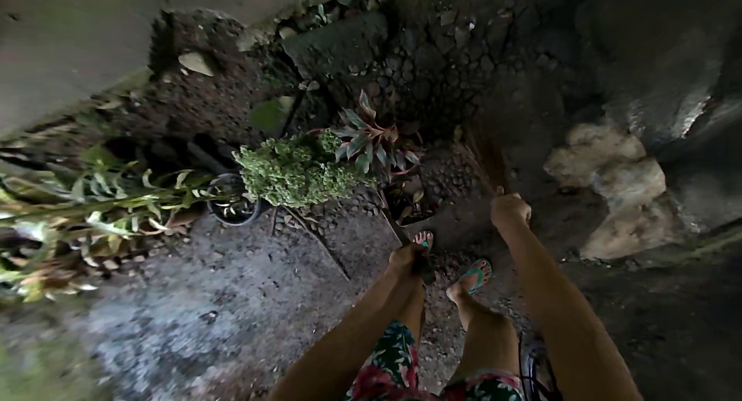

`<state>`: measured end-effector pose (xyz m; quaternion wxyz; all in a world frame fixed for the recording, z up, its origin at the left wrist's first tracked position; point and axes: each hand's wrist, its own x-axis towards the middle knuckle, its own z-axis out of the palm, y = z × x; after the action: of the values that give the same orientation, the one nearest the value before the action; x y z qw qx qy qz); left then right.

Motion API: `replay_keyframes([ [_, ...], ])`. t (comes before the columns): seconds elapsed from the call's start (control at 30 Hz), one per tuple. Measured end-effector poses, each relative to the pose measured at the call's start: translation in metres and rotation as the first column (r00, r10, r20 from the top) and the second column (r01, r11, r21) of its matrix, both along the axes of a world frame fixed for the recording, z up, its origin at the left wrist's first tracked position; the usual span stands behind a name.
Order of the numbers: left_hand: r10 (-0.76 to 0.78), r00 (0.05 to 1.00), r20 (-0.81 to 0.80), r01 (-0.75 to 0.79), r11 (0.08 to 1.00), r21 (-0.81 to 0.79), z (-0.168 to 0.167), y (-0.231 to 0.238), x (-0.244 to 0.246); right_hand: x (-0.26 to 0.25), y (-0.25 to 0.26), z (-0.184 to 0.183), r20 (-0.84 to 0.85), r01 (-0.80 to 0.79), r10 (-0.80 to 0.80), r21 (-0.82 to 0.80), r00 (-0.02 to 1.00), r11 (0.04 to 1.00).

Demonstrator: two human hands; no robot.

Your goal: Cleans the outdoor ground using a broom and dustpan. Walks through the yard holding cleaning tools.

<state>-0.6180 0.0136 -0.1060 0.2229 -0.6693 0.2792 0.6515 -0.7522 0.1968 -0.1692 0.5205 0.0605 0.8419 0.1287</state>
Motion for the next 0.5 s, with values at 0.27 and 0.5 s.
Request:
replay_keyframes([
  [0.27,-0.006,1.000,0.026,0.007,1.000,-0.018,0.005,-0.006,0.001,-0.004,0.046,0.084,0.031,0.061,-0.061,0.007,0.998,0.998],
  [0.5,0.000,1.000,-0.015,0.000,1.000,0.006,-0.003,-0.002,0.010,-0.022,0.039,-0.018,-0.143,0.279,-0.299,-0.145,0.943,0.949],
])
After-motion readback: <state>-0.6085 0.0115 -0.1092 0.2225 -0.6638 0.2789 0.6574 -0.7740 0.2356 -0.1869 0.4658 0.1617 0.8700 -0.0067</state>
